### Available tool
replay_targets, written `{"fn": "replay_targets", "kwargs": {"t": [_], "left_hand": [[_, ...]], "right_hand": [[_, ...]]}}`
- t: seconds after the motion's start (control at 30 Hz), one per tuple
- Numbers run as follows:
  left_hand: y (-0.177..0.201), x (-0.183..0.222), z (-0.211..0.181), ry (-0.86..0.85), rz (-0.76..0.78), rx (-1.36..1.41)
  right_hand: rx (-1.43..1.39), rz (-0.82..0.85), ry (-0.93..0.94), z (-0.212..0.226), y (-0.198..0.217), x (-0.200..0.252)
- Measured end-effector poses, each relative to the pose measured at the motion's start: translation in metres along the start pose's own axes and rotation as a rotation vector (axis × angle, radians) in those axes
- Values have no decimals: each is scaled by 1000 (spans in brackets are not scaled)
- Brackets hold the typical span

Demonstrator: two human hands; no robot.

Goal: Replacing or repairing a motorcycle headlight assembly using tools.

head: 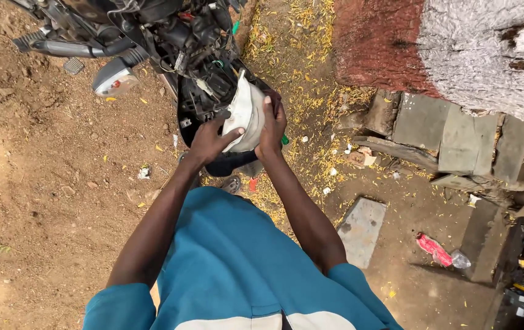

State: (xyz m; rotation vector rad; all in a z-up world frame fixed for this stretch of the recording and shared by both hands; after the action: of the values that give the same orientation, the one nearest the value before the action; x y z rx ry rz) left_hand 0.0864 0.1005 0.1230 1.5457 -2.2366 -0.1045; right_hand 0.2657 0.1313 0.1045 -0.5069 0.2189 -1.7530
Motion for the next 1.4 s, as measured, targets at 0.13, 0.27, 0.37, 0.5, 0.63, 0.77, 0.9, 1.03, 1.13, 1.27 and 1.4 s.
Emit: {"fn": "replay_targets", "kwargs": {"t": [0.13, 0.27, 0.37, 0.5, 0.63, 0.77, 0.9, 1.03, 1.13, 1.27, 1.4], "left_hand": [[-9, -6, 10, 11, -27, 58], [-6, -8, 7, 41, -169, 142], [0, -10, 12, 147, -240, 146], [8, -12, 21, 171, -265, 27], [-3, -17, 11, 53, -276, -93], [-14, -26, 19, 86, -286, -82], [-16, -25, 33, 161, -253, -170], [-15, -25, 16, 128, -249, -138], [-15, -26, 19, 280, -162, -105], [-10, -30, 33, 86, -303, -68], [2, -27, 21, 213, -234, -94]], "right_hand": [[-38, -13, -67, 16, -6, 0], [211, -12, 129, 17, 6, -4], [291, -33, 227, 20, 22, -1], [564, 48, 202, 50, 0, 5], [1102, 312, 553, 77, -70, 2], [1638, 489, 663, 66, -81, 24], [1700, 508, 648, 54, -65, 43], [1702, 507, 595, 57, -79, 14], [1830, 530, 522, 49, -67, 6], [1042, 334, 88, 42, 4, 3], [-91, 26, -278, 58, 21, 28]]}}
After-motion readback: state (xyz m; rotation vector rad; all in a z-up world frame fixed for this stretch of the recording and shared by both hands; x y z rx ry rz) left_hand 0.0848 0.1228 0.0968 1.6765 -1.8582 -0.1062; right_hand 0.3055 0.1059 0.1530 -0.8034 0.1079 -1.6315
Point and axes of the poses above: each hand's wrist, its own x-axis away from the middle knuckle, its own y-axis out of the back of the hand, z = x × y, the point moved 4 cm from there along -x, towards the middle knuckle, and after that the axes turned 6 degrees about z, right-handed, at the moved point
